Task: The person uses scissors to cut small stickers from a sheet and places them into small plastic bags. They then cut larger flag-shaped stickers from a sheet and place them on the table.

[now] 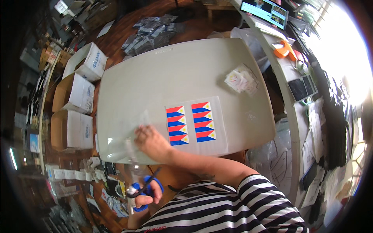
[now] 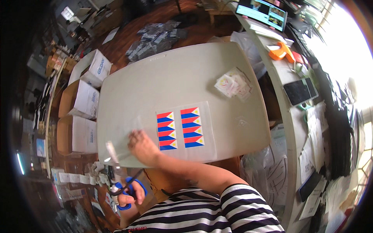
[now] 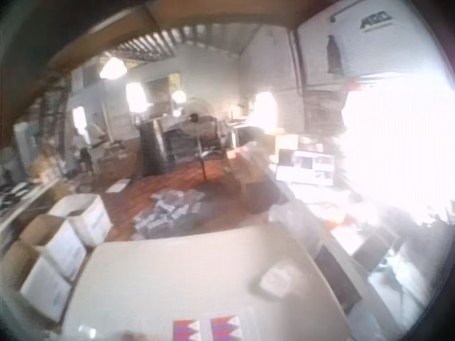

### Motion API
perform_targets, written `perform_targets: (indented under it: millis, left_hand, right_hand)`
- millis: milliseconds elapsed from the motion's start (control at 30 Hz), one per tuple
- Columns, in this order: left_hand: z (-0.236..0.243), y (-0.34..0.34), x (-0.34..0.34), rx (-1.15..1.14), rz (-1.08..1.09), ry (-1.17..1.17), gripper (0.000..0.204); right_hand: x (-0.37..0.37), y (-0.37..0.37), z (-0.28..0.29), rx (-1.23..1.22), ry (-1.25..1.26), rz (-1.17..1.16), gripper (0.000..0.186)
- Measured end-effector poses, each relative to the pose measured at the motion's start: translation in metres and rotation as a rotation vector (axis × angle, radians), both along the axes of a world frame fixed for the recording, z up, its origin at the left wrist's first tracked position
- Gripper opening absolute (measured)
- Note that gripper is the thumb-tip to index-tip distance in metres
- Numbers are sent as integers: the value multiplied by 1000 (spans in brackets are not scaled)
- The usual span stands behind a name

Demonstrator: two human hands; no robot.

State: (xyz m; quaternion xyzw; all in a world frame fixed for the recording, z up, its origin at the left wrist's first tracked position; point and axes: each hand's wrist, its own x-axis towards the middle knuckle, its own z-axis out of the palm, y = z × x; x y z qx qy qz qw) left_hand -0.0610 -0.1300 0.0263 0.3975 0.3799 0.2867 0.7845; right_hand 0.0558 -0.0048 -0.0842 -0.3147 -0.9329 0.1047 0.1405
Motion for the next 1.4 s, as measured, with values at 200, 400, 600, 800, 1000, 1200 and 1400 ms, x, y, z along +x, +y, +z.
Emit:
perform_targets:
  millis: [200, 400, 600, 800, 1000, 1200, 1400]
  left_hand:
    - [6, -3, -10, 413, 416, 266, 36]
    - [-31, 37, 29, 254, 394, 356, 17]
    - [-60, -7, 43, -136, 128, 314, 22]
    - [-58, -49, 35, 18, -211, 778, 23]
    - [-67, -57, 62, -96, 7, 642, 13]
    - [-75, -47, 76, -96, 110, 561, 13]
    - [-75, -38, 72, -94, 101, 560, 17]
  right_hand:
    - [164, -91, 17, 151, 386, 222, 39]
    - [368, -288, -18, 78, 42, -1353, 40]
    - [333, -278, -32, -2, -130, -1509, 68]
    - [217, -117, 21, 2, 28, -315, 55]
    - [159, -74, 5, -3, 17, -174, 52]
    - [148, -75, 1, -26, 115, -216, 40]
    - [148, -75, -1, -22, 171, -250, 37]
